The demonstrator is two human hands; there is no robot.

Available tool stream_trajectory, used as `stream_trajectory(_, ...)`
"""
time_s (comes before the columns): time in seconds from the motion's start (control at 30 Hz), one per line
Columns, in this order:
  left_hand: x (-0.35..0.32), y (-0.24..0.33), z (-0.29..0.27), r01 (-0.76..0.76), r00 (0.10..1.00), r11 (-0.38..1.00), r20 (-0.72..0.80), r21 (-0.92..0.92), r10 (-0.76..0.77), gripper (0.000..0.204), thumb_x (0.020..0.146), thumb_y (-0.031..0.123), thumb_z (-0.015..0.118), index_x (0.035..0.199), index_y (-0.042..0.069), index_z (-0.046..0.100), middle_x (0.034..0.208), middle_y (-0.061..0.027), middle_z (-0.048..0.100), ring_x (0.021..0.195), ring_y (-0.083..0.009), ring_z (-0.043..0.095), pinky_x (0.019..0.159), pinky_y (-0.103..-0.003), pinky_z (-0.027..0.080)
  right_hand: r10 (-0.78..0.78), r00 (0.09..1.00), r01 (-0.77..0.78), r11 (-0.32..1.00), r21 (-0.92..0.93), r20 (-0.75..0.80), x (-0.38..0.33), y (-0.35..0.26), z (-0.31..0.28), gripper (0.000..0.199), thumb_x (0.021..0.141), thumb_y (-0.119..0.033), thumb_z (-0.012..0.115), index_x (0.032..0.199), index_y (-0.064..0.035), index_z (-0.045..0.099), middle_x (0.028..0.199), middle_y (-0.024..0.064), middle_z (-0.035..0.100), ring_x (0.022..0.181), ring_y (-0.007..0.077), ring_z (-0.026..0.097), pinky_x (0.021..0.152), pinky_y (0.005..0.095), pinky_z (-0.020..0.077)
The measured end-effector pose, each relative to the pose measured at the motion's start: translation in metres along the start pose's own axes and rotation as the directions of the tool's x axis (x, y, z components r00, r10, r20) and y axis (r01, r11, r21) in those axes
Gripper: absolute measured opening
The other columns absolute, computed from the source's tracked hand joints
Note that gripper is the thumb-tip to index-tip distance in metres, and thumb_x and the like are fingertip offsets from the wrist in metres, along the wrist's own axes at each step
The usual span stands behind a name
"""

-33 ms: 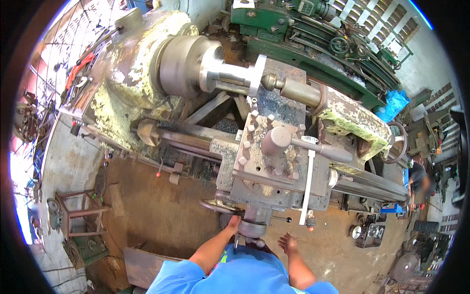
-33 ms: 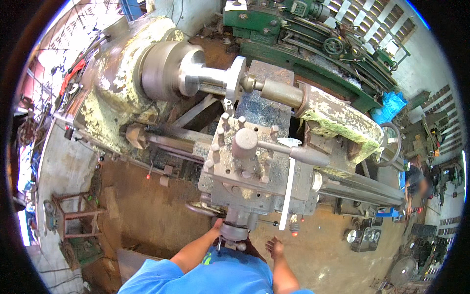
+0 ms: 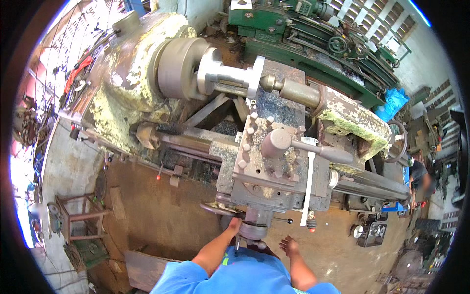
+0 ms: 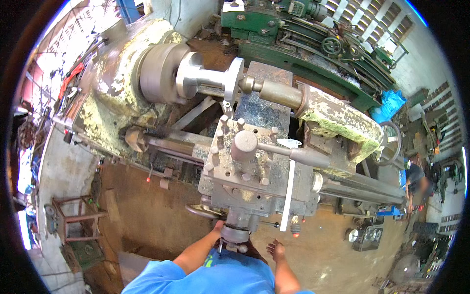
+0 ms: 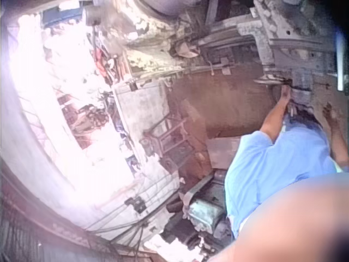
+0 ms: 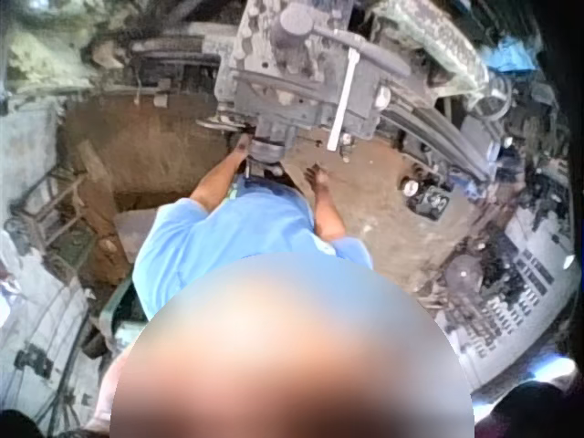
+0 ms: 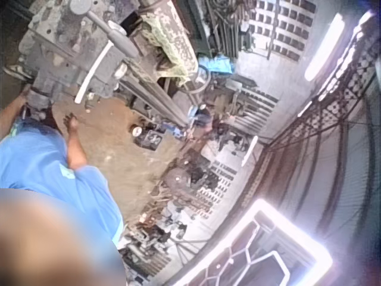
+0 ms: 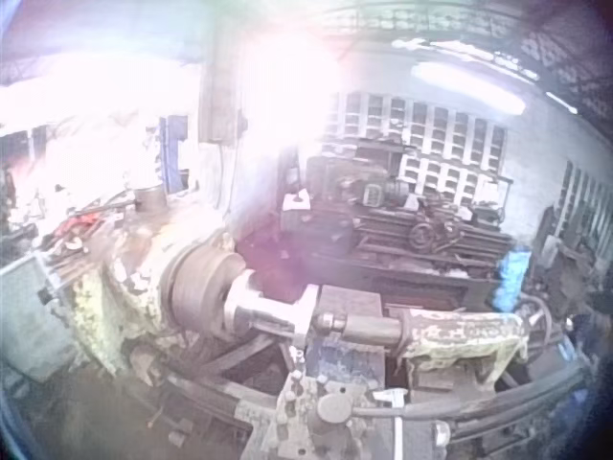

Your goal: The person uses a vernier caliper to measure a cylindrical metal part mounted on a lathe. They adjust the caliper jaws, read the measurement, and then operate the lathe controls to position the tool.

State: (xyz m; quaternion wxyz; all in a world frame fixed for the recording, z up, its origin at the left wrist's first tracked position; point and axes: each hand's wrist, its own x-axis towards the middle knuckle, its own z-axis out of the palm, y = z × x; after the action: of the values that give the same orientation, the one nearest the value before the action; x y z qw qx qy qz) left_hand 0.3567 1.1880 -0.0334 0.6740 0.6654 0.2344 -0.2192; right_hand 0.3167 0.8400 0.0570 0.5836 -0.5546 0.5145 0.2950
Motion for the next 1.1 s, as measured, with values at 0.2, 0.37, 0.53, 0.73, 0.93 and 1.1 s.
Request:
stream_trajectory(0.2,0.014,0.019,-0.099,-0.08,0.955,0.466,-0.065,0.881,0.288,0.046,0.098,0.035,0.046,0.134,0.01,0.059,0.138,-0.013,0.059,0.131,-0.0304,0.051,0.115,-0.043,0.035,0.074,0.997,-0.075,0.934,-0.35,-0.015,-0.005,-0.002,-0.032,0.045,0.099,-0.045,0.055,0.123,-0.0068,0.057,0.108,0.0159,0.067,0.079,0.0287,0.067,0.068,0.0438,0.0528)
stream_trajectory(0.37,-0.073,0.111,-0.163,0.218,0.958,0.867,-0.266,0.447,-0.104,0.021,0.085,0.013,0.063,0.102,0.006,0.072,0.091,-0.0113,0.072,0.071,-0.0265,0.068,0.058,-0.04,0.052,-0.106,0.994,0.104,0.943,-0.315,0.011,-0.01,-0.024,-0.065,0.031,0.095,-0.033,0.062,0.113,-0.0082,0.058,0.093,0.009,0.068,0.071,0.0213,0.066,0.06,0.038,0.05)
stream_trajectory(0.53,-0.078,0.102,-0.047,0.398,0.88,0.82,0.424,-0.412,-0.214,0.016,0.085,0.009,0.061,0.099,0.006,0.068,0.074,-0.002,0.061,0.06,-0.0182,0.058,0.048,-0.037,0.044,-0.163,0.986,0.141,0.926,-0.351,-0.035,-0.007,-0.036,-0.072,0.027,0.094,-0.03,0.062,0.108,-0.008,0.058,0.084,0.0073,0.066,0.063,0.0194,0.063,0.054,0.0353,0.048)
stream_trajectory(0.73,0.001,-0.007,0.004,-0.267,0.948,0.693,0.055,0.67,0.313,0.039,0.094,0.032,0.056,0.125,0.007,0.062,0.119,-0.012,0.065,0.107,-0.0303,0.062,0.091,-0.043,0.05,-0.127,0.992,0.11,0.9,-0.423,-0.012,0.019,-0.064,-0.044,0.024,0.094,-0.029,0.062,0.101,-0.007,0.059,0.08,0.0054,0.063,0.06,0.0168,0.059,0.052,0.0306,0.0461)
stream_trajectory(0.93,-0.011,0.03,-0.083,0.11,0.945,0.775,0.176,0.623,-0.276,0.079,0.084,0.066,0.063,0.141,0.01,0.055,0.148,-0.0147,0.052,0.139,-0.0301,0.045,0.115,-0.039,0.035,-0.274,0.962,0.244,0.882,-0.404,-0.018,0.065,-0.09,-0.053,0.032,0.09,-0.023,0.067,0.118,-0.0082,0.062,0.092,0.0061,0.068,0.075,0.0194,0.066,0.059,0.0331,0.0529)
stream_trajectory(1.1,-0.146,0.208,-0.177,0.453,0.889,0.597,-0.283,0.662,-0.361,0.045,0.092,0.04,0.064,0.101,-0.004,0.071,0.09,-0.023,0.072,0.089,-0.0361,0.072,0.08,-0.046,0.055,-0.487,0.86,0.421,0.845,-0.329,-0.149,0.121,-0.114,-0.083,0.044,0.092,-0.037,0.056,0.119,-0.003,0.06,0.103,0.0126,0.067,0.087,0.0284,0.066,0.074,0.0403,0.0542)
